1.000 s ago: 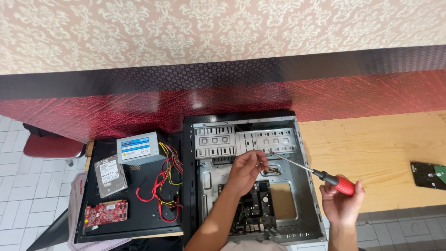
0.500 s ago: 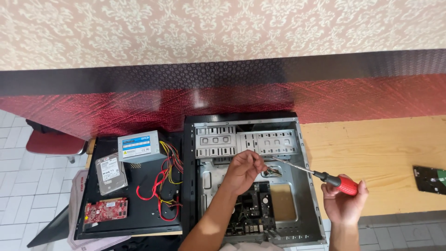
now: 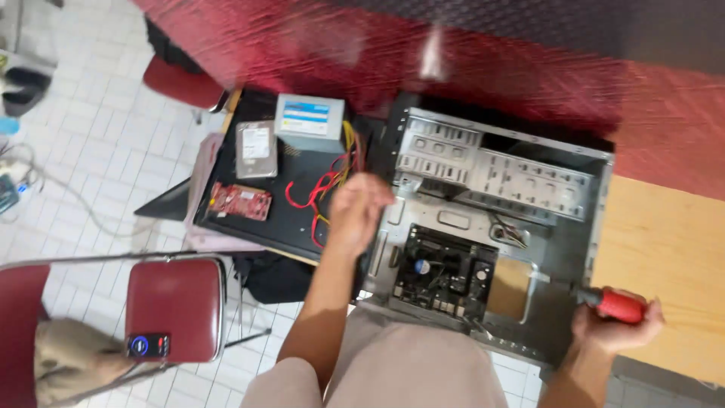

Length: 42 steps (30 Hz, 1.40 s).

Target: Installing a motherboard into a computer case by securing it with screws using a screwdriver.

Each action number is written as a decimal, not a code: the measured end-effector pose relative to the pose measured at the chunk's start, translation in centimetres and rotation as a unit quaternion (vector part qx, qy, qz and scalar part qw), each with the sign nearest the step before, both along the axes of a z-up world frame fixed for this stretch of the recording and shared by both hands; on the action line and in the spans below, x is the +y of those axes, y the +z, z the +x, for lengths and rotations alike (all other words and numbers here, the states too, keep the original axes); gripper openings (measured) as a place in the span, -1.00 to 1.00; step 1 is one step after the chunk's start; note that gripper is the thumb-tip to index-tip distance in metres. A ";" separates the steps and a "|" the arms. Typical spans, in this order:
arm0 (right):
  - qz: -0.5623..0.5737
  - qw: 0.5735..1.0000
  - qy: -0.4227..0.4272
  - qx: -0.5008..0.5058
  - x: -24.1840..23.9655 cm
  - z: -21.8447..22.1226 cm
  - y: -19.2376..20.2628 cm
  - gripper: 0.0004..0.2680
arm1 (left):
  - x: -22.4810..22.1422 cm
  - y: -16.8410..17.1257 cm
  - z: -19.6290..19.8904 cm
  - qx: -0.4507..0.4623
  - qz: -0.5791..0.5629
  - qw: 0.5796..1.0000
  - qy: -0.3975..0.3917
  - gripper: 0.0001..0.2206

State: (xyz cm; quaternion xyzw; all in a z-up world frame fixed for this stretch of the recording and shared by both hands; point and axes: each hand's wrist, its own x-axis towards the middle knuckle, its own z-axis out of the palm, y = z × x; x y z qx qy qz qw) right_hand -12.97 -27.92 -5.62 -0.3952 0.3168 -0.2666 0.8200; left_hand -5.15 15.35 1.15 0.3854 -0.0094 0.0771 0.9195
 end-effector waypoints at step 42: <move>-0.123 0.990 0.015 0.071 -1.6 0.0 -2.4 -0.72 | 16.2 -20.6 -14.0 0.279 0.718 0.609 0.191 -0.64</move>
